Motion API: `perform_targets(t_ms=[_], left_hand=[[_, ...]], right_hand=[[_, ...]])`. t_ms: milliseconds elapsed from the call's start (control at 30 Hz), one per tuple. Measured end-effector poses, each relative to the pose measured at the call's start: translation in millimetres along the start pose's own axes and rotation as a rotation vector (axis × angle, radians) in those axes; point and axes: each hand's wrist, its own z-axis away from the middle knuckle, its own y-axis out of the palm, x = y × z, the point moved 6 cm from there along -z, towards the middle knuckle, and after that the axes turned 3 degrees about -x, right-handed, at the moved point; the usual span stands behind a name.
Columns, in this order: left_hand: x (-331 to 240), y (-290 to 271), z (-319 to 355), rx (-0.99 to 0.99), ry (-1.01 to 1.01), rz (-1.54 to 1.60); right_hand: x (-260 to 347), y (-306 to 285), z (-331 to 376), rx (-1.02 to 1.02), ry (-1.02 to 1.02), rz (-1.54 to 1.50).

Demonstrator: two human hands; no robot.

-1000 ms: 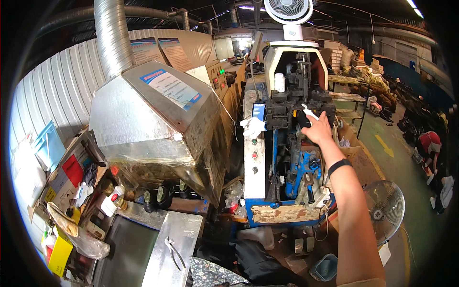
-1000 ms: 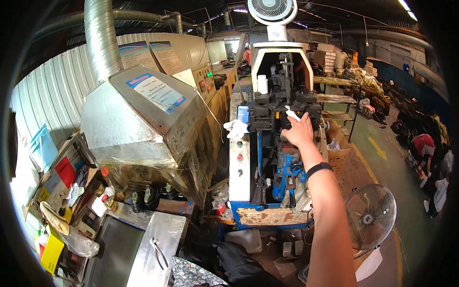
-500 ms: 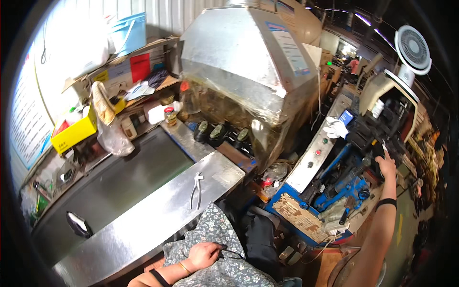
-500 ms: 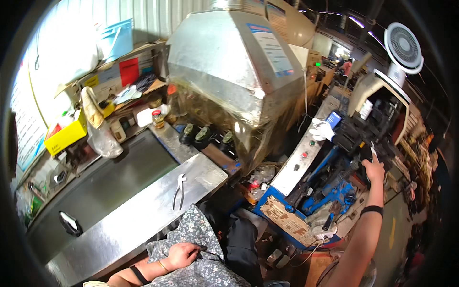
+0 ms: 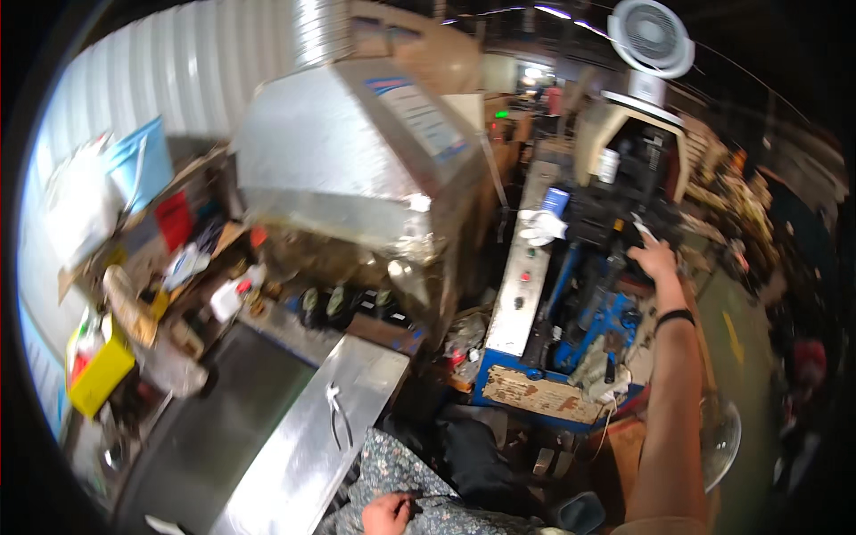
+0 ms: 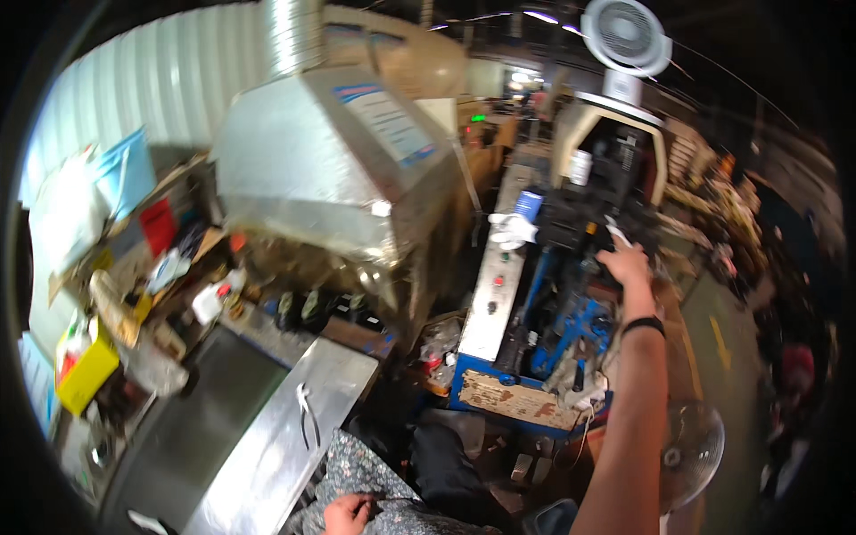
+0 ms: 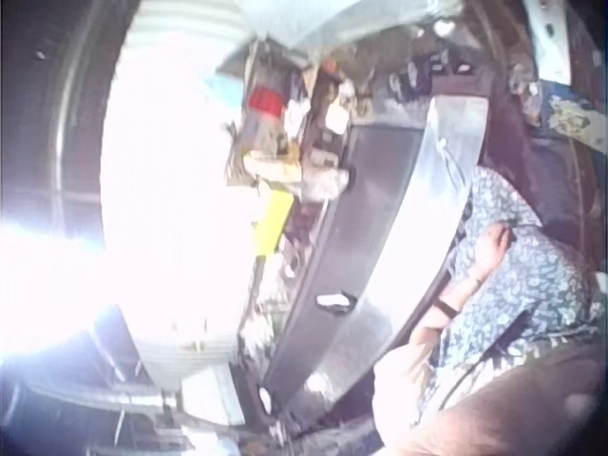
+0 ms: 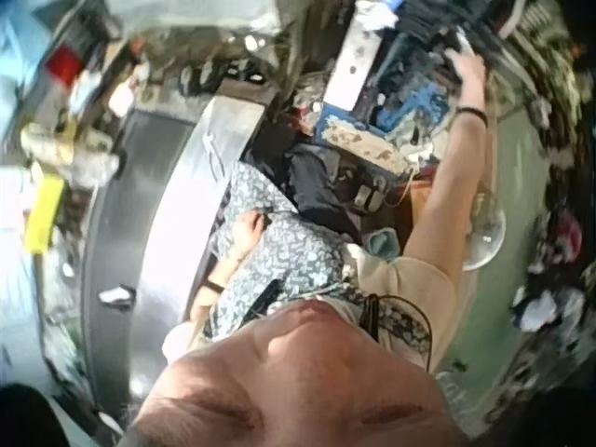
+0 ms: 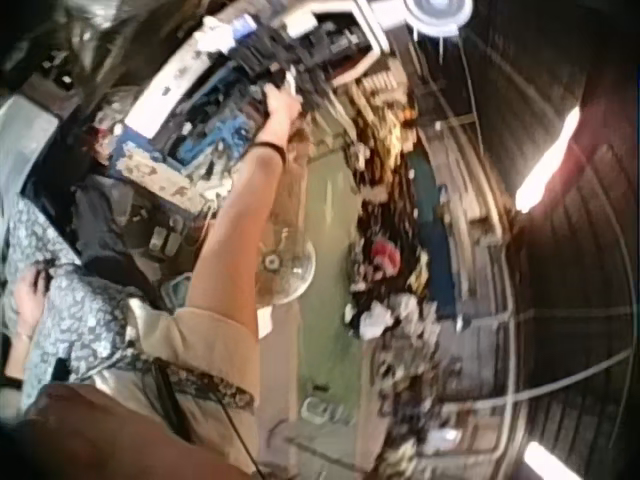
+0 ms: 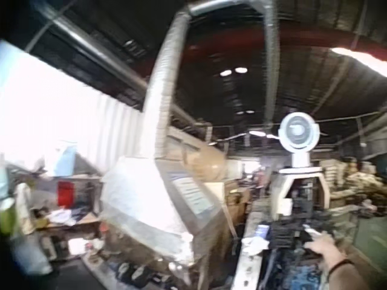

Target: Assembling shoes by placing them on lasts and processing them through machinery in a shoe factory production line.

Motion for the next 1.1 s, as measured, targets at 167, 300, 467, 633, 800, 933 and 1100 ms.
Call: perform_targets(t_ms=[167,300,467,633,800,933,1100], left_hand=[[-17,-1,-5,0.056,0.024,-0.069],[-27,-5,-5,0.068,0.071,-0.120],[-23,-5,-4,0.106,0.032,-0.105],[-28,-1,-4,0.098,-0.025,-0.003],[-4,-1,-12,0.176,-0.211,0.573],[-10,-5,-62,0.185,-0.173,0.578],[-50,-15,-132,0.086,-0.445,1.421]], right_hand=[[-1,-6,17,-0.025,0.042,0.016],[-8,19,45,-0.157,0.033,0.104],[-16,12,60,0.159,0.052,0.039],[-34,9,107,-0.248,0.024,-0.251],[-14,20,220,-0.444,-0.291,-0.441],[36,52,337,-0.194,-0.448,-0.908],[125,62,483,0.257,-0.763,-1.010]])
